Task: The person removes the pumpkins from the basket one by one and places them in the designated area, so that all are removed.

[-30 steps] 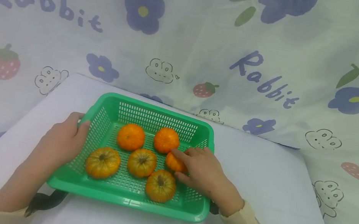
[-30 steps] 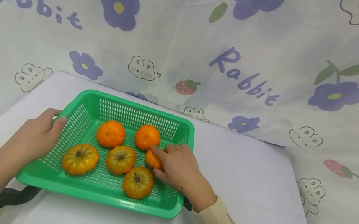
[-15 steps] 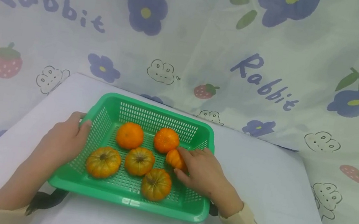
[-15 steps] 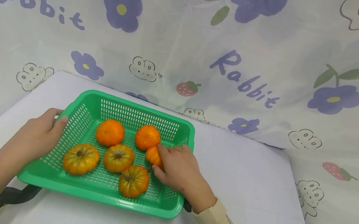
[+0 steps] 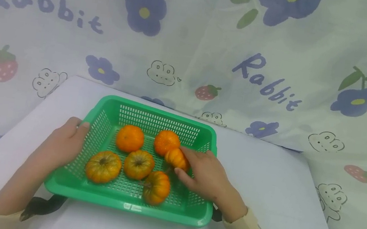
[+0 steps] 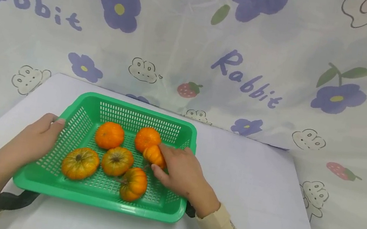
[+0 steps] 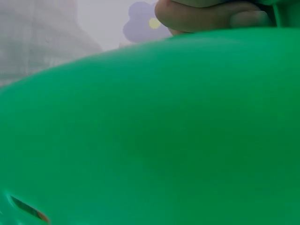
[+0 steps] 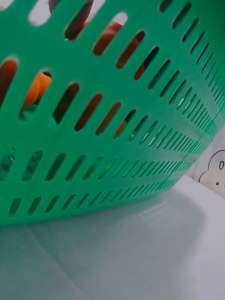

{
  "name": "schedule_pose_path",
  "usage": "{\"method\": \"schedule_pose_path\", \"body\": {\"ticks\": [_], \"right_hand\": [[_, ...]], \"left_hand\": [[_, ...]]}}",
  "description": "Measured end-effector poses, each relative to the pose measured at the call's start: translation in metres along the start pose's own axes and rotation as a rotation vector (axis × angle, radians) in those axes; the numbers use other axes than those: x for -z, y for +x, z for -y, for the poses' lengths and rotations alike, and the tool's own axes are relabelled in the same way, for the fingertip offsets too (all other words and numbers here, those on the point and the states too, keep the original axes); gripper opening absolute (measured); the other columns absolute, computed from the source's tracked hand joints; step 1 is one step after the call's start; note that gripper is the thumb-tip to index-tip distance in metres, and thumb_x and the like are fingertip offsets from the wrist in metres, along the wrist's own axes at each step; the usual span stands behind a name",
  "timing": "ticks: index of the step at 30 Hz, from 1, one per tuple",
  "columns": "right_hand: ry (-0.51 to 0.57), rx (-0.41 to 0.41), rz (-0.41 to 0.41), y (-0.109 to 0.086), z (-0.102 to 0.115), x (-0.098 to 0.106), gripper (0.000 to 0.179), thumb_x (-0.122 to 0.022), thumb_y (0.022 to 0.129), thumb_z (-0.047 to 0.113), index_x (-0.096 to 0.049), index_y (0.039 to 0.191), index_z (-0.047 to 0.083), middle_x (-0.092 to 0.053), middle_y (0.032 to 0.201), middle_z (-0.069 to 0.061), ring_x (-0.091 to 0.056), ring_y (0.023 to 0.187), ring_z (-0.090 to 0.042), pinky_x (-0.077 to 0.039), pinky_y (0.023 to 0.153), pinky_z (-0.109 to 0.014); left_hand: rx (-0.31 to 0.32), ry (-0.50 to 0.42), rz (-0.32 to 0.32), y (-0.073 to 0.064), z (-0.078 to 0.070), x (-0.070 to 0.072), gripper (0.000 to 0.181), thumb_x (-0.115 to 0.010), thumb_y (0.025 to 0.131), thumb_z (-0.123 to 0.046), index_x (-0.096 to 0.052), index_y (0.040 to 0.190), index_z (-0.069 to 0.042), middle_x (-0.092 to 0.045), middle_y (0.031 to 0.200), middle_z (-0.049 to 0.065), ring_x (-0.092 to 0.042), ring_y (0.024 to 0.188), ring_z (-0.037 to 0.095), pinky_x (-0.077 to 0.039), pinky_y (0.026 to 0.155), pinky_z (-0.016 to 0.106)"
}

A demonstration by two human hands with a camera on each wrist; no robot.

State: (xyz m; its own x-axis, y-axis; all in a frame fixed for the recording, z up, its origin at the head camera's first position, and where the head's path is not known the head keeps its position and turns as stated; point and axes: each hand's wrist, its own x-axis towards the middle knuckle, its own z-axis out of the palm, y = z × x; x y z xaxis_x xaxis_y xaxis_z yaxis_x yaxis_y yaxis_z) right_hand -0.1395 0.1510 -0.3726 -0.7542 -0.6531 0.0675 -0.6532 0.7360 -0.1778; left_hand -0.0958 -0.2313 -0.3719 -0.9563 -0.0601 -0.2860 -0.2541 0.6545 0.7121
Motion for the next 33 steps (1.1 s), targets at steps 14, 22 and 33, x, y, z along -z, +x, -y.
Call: {"method": "schedule_pose_path", "body": {"ticks": [14, 22, 33], "right_hand": [[0.035, -0.007, -0.035, -0.0003, 0.0003, -0.0014, 0.054, -0.063, 0.094, 0.036, -0.06, 0.141, 0.009, -0.072, 0.125, -0.001, -0.063, 0.096, -0.014, -0.042, 0.082, -0.033], [-0.048, 0.003, 0.014, 0.0008, 0.0028, 0.0021, 0.047, -0.067, 0.095, 0.037, -0.065, 0.133, 0.01, -0.074, 0.103, 0.001, -0.059, 0.084, -0.014, -0.038, 0.075, -0.032], [-0.038, -0.007, 0.046, 0.0027, 0.0024, 0.0009, 0.055, -0.072, 0.097, 0.051, -0.065, 0.14, 0.017, -0.072, 0.125, 0.001, -0.065, 0.106, -0.016, -0.041, 0.082, -0.032]], "left_hand": [[-0.026, 0.015, -0.012, 0.0011, 0.0011, 0.0021, 0.072, -0.014, 0.112, -0.051, -0.027, 0.15, 0.009, -0.061, 0.109, 0.029, -0.064, 0.076, 0.03, -0.055, 0.058, 0.04], [-0.027, 0.022, -0.016, 0.0009, 0.0019, 0.0022, 0.073, -0.014, 0.112, -0.052, -0.027, 0.15, 0.008, -0.06, 0.111, 0.029, -0.063, 0.077, 0.03, -0.055, 0.058, 0.04], [-0.013, 0.0, -0.01, -0.0001, 0.0014, 0.0008, 0.073, -0.014, 0.112, -0.053, -0.026, 0.153, 0.007, -0.06, 0.112, 0.028, -0.063, 0.076, 0.029, -0.056, 0.057, 0.04]]}}
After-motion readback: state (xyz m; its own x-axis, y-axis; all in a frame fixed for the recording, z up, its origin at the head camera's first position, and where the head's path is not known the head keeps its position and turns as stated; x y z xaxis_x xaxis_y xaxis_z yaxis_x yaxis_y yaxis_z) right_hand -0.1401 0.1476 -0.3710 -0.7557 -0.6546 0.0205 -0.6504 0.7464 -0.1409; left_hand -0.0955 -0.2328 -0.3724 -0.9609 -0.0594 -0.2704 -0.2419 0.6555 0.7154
